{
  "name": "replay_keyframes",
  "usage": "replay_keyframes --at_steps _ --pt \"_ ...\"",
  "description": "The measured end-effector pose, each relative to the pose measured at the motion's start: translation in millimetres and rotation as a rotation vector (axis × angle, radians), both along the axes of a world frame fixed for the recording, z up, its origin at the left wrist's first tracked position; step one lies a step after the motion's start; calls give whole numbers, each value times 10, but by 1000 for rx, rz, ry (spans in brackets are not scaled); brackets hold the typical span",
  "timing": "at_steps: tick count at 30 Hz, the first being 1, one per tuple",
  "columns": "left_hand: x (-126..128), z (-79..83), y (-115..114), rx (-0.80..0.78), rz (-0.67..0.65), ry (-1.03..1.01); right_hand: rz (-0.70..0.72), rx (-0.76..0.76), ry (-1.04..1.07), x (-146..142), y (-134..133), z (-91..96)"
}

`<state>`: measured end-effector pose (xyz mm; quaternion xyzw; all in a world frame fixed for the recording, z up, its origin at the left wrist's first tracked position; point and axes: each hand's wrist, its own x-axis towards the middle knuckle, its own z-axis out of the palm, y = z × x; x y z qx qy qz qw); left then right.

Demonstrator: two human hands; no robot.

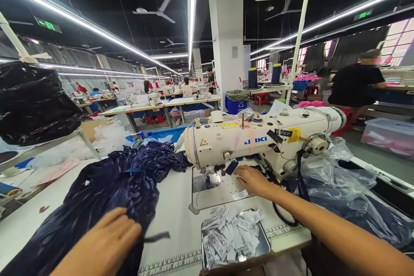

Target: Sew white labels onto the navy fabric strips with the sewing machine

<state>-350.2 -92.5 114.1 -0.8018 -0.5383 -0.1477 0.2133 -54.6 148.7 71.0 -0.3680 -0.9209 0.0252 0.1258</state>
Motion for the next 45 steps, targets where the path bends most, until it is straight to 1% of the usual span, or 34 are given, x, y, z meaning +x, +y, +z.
replay_keyframes --at_steps 2,3,4,5,6,7,8,9,10,11,12,14,16,18,19,20,22,24,26,31,35,37,39,41,43,45 --pt "-54 288 76 110 107 -84 24 21 -25 -120 114 -48" --pt "-60 392 122 155 145 -111 38 35 -39 -170 154 -68" --pt "-44 457 176 195 163 -135 52 47 -54 -212 186 -88" --pt "-3 479 240 228 157 -157 66 59 -70 -243 211 -108" --pt "64 460 316 245 127 -179 78 69 -86 -263 231 -129" --pt "155 403 405 247 82 -199 87 78 -103 -272 246 -150" --pt "264 318 504 208 32 -216 90 85 -121 -272 257 -171" --pt "386 215 611 129 7 -247 89 90 -138 -265 265 -189" --pt "515 101 724 56 17 -309 83 95 -153 -252 270 -204" --pt "643 -14 840 -15 47 -412 76 99 -165 -237 271 -212" --pt "764 -126 953 -77 65 -556 68 104 -176 -221 267 -214" --pt "957 -333 1160 -178 64 -923 60 112 -189 -188 246 -197" --pt "1057 -516 1311 -228 32 -1321 62 114 -199 -150 202 -157" --pt "1053 -673 1387 -327 3 -1658 65 110 -207 -97 140 -107" --pt "1018 -737 1400 -395 2 -1773 70 96 -205 -65 105 -83" --pt "965 -789 1402 -462 9 -1841 76 70 -196 -34 69 -62" --pt "832 -853 1403 -553 20 -1853 103 -19 -160 18 1 -33" --pt "699 -872 1433 -590 1 -1767 146 -112 -134 36 -47 -27" --pt "598 -871 1505 -609 -37 -1672 185 -151 -153 14 -68 -43" --pt "504 -875 1686 -701 -91 -1568 250 -116 -295 -106 -45 -104" --pt "506 -839 1647 -755 -110 -1458 269 -102 -366 -150 -50 -107" --pt "520 -806 1582 -747 -96 -1475 266 -80 -379 -157 -71 -107" --pt "540 -776 1507 -746 -62 -1567 242 -49 -387 -154 -101 -110" --pt "559 -758 1438 -780 -43 -1670 204 -16 -357 -134 -139 -110" --pt "567 -756 1384 -802 -52 -1735 149 -8 -245 -92 -189 -99" --pt "560 -758 1350 -802 -53 -1755 98 -65 -44 -39 -260 -75"
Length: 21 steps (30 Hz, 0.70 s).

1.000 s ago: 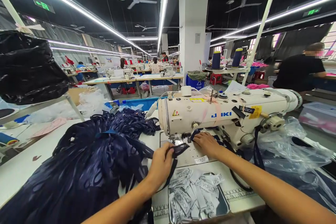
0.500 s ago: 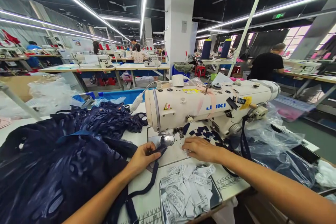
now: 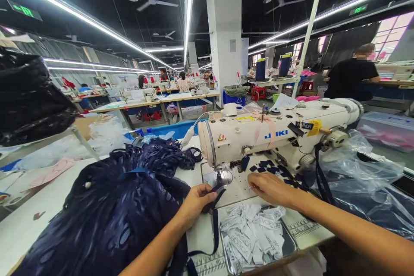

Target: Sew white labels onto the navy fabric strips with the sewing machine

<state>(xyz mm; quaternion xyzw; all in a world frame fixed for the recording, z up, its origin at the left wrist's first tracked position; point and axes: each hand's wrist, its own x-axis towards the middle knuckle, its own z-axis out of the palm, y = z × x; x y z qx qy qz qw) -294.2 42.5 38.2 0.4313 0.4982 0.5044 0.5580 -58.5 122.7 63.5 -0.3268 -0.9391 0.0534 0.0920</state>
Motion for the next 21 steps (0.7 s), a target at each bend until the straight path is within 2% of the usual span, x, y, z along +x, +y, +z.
replay_keyframes --at_steps 2,4,6,7,10,14,21 --pt "-12 4 -20 -3 8 -4 -41 -181 237 34 -105 35" --pt "-17 21 -36 -3 15 -21 -50 -465 462 13 -241 72" --pt "-10 45 -52 6 24 -48 -40 -705 659 -83 -389 98" --pt "-2 58 -60 9 28 -61 -33 -774 744 -156 -456 104" --pt "27 91 -83 27 40 -79 -43 -834 927 -429 -587 90" --pt "68 127 -102 53 55 -49 -75 -864 1055 -738 -565 47" --pt "104 199 -148 69 34 -91 -194 -797 1081 -902 -420 -13"
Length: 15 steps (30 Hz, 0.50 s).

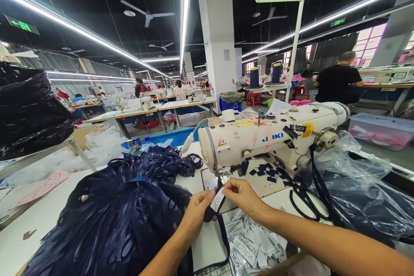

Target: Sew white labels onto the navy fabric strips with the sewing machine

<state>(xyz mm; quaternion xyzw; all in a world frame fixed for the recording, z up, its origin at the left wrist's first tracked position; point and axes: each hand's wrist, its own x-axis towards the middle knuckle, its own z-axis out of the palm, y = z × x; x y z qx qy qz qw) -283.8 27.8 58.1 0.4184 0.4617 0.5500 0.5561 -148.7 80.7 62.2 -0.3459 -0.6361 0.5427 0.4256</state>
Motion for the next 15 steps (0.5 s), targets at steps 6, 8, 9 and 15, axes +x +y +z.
replay_keyframes --at_steps 6,8,9,15 --pt "-5 -47 16 -26 69 60 -9 29 -48 -24 -10 -37" --pt "1 -58 19 -67 99 55 14 3 -35 -6 -21 -26" --pt "5 -57 17 -83 112 49 19 -24 -16 9 -24 -16" --pt "28 -26 2 -103 117 46 112 -123 -16 106 -3 46"
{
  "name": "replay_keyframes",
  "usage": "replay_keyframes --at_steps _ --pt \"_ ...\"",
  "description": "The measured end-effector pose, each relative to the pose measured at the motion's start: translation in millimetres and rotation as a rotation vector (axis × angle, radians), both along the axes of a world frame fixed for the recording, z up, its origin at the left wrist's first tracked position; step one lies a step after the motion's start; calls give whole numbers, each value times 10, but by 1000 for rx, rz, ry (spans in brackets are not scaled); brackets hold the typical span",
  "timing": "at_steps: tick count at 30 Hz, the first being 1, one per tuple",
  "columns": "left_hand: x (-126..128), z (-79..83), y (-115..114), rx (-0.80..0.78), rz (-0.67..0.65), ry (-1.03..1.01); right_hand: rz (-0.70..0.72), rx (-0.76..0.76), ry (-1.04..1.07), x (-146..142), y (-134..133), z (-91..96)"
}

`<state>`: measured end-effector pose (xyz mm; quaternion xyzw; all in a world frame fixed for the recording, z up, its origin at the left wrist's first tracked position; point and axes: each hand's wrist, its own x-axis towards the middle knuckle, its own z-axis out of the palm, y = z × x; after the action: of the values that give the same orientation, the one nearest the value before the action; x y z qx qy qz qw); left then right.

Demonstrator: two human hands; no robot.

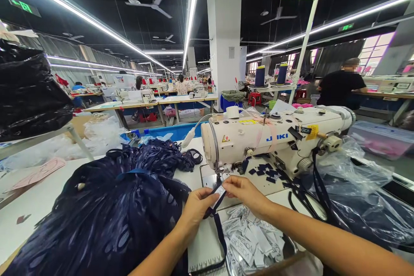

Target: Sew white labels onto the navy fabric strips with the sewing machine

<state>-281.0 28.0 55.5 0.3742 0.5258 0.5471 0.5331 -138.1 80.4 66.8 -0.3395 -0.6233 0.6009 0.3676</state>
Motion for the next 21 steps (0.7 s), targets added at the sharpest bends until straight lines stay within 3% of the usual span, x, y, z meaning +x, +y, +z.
replay_keyframes --at_steps 7,12,16,19,21 --pt "4 7 -8 39 -37 32 17 47 -23 -10 -12 56" --pt "-4 -39 7 30 -81 60 -3 104 -7 -25 -54 -23" --pt "-73 -69 -49 4 -153 76 128 195 -122 172 21 -96" --pt "-185 17 -131 144 -134 268 100 488 -492 496 260 -73" --pt "-240 103 -135 470 0 624 -11 740 -809 690 478 -21"
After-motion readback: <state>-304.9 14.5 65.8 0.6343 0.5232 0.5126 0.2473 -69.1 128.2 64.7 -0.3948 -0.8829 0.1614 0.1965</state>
